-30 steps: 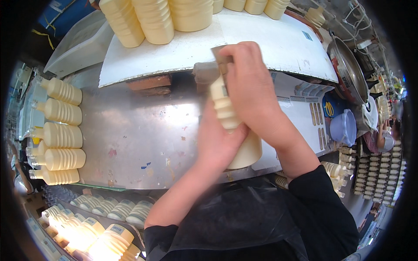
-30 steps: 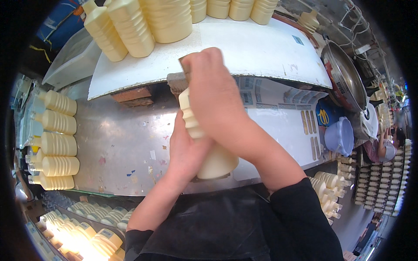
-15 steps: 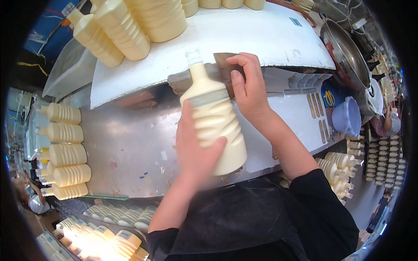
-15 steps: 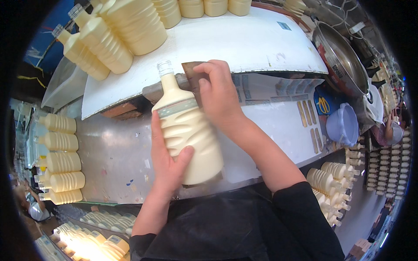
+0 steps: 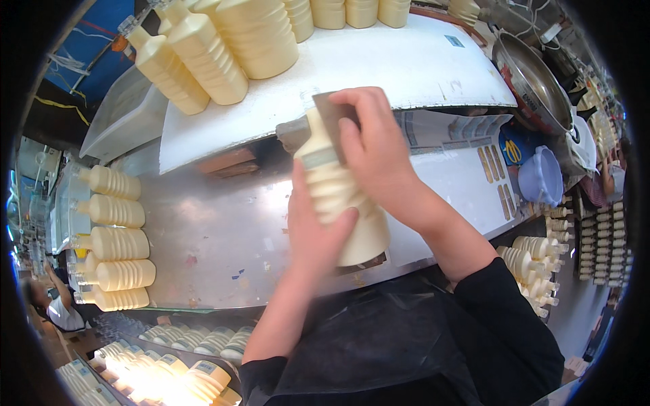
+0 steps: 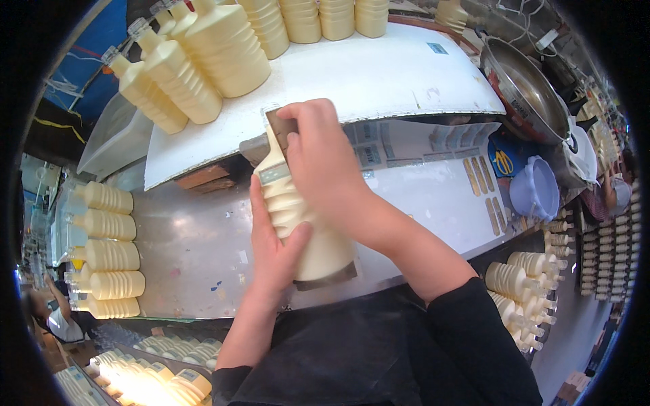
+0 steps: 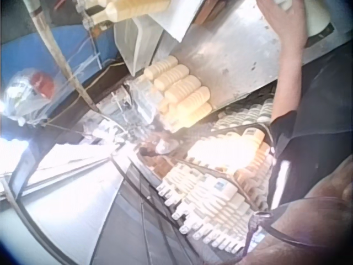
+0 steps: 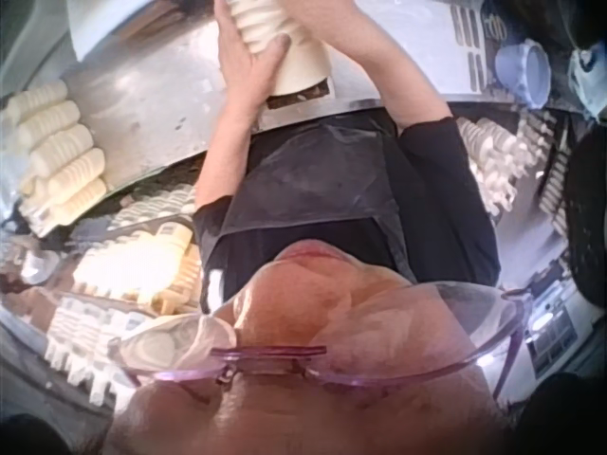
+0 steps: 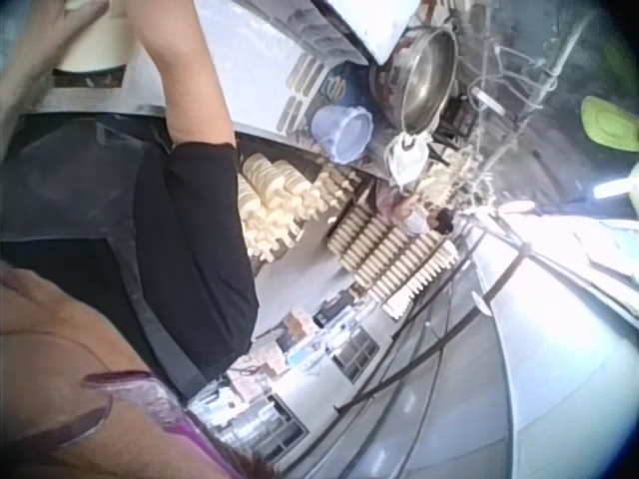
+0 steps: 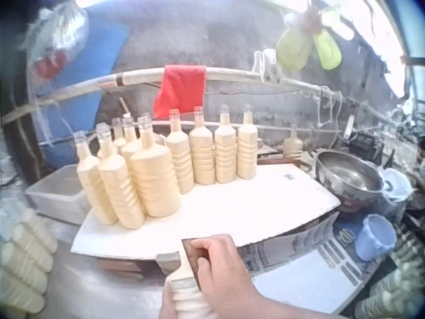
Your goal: The person applies rectangular labels to the neck and body of a plastic bottle, smoothing each label with a small tool. The person repeats this process on multiple bottles, placing finished bottles aside.
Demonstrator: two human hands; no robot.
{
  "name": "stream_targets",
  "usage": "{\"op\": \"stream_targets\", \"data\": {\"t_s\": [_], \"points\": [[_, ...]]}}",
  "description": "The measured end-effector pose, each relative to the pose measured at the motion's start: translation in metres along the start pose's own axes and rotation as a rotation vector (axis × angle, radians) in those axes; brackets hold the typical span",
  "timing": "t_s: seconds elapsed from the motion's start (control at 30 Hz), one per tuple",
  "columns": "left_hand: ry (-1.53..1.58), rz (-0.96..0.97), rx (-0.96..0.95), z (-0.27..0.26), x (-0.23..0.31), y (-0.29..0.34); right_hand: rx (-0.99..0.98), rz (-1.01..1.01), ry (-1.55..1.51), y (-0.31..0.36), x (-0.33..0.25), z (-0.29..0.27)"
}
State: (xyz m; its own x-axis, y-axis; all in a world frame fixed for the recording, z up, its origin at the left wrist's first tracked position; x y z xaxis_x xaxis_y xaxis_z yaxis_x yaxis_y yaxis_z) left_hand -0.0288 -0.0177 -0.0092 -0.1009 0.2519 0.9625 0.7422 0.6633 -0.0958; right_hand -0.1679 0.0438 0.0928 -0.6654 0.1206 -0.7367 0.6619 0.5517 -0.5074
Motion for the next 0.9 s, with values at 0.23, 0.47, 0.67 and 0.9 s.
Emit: {"op": "stream_targets", "data": {"t_s": [0.23, 0.47, 0.67, 0.9], "points": [[0.008, 0.052, -0.036, 0.003, 0.022, -0.006, -0.106, -0.130, 0.311, 0.000, -0.038, 0.060], [-0.167, 0.175, 0.060, -0.005, 0.052, -0.007, -0.202, -0.100, 0.391, -0.006, -0.044, 0.056], [-0.375, 0.124, 0.063, 0.003, 0.032, -0.002, 0.029, -0.072, 0.056, 0.002, 0.031, -0.001], [-0.182, -0.002, 0.039, 0.001, 0.022, 0.001, 0.144, -0.101, -0.106, 0.015, 0.053, -0.011]]}}
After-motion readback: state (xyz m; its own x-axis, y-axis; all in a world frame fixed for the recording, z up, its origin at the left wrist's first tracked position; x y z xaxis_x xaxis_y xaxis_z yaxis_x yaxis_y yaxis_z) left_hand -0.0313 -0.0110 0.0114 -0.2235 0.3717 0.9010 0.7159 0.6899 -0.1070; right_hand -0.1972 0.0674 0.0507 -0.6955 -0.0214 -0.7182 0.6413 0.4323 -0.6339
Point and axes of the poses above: each hand's wrist, its own y-axis away from the middle knuckle, its own z-axis out of the palm, x = y × z, the point moved 9 cm from there along -y, towards the middle knuckle, and after that the axes turned 3 degrees about x, right-handed, at the moved point
